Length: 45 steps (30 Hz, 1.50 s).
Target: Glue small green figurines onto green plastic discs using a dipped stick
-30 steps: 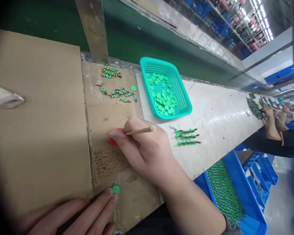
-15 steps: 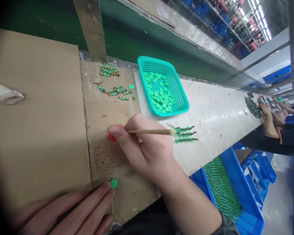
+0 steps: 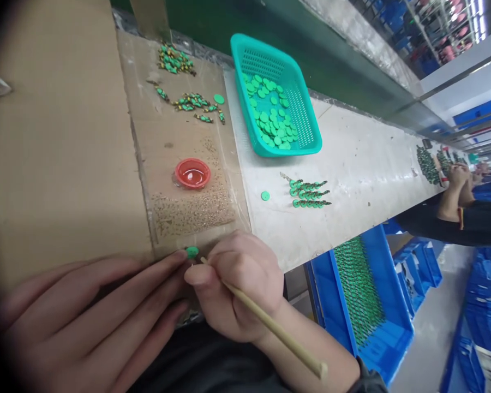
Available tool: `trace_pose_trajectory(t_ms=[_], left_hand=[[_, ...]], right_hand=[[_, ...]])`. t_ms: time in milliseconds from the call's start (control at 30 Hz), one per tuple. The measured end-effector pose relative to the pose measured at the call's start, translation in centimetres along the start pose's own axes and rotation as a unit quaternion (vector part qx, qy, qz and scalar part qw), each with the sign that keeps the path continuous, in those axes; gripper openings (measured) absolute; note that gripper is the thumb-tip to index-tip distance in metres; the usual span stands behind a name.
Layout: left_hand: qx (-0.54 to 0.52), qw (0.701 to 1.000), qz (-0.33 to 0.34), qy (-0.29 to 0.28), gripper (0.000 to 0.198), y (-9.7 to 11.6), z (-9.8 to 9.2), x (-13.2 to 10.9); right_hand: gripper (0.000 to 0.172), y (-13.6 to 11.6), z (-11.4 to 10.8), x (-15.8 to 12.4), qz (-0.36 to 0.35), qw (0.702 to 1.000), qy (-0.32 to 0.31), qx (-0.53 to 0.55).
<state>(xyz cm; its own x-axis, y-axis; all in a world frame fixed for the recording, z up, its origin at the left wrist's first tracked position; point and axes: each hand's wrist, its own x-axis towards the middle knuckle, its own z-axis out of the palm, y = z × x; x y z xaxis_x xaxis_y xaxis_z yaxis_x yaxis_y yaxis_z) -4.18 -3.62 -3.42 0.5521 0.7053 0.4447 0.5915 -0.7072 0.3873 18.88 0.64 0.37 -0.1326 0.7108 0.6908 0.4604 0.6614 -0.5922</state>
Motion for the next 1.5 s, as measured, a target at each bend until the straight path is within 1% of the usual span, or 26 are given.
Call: trace_pose_trajectory(t_ms=[167,300,467,600,800,1000,1100,1233,1300,1400,1500], left_hand=[[-0.002,1.0,-0.011,-0.013,0.041,0.2,-0.2,0.0],[-0.006,1.0,-0.004,-0.022,0.043,0.2,-0.1,-0.2],[-0.012,0.999,-0.02,-0.023,0.044,0.3,-0.1,-0.5],[-0.014,0.999,-0.016,-0.038,0.044,0.3,-0.1,-0.5],[-0.008,0.999,-0.013,-0.03,0.044,0.3,-0.1,-0.5],[-0.004,0.999,-0.004,-0.039,0.045,0.4,-0.2,-0.4],[0.002,0.999,-0.004,-0.035,0.044,0.3,-0.2,-0.5],[0.004,1.0,-0.014,-0.027,0.042,0.2,-0.1,-0.5],[0.001,1.0,-0.011,-0.023,0.039,0.2,-0.1,-0.3],[0.003,1.0,-0.007,-0.001,0.035,0.2,-0.1,0.3],[-0.001,0.999,-0.012,0.035,0.031,0.1,0.2,1.0]], right_hand=[[0.02,-0.2,-0.3,0.1,0.018,0.999,-0.034,-0.006],[0.021,-0.5,-0.5,0.0,0.052,0.997,-0.053,-0.022],[0.022,-0.4,-0.3,-0.1,0.055,0.997,-0.051,-0.013],[0.022,-0.4,-0.3,-0.1,0.056,0.997,-0.048,-0.011],[0.024,-0.5,-0.5,-0.2,0.072,0.995,-0.066,-0.016],[0.024,-0.6,-0.6,-0.1,0.079,0.993,-0.079,-0.027],[0.024,-0.5,-0.3,-0.3,0.077,0.995,-0.061,-0.024],[0.014,-0.4,-0.1,-0.3,0.084,0.996,-0.008,-0.002],[0.012,-0.4,-0.3,0.5,0.07,0.997,0.017,0.01],[0.017,0.1,-0.6,3.2,0.072,0.996,0.052,0.001],[0.026,1.2,-0.2,6.6,0.097,0.994,0.047,-0.03]])
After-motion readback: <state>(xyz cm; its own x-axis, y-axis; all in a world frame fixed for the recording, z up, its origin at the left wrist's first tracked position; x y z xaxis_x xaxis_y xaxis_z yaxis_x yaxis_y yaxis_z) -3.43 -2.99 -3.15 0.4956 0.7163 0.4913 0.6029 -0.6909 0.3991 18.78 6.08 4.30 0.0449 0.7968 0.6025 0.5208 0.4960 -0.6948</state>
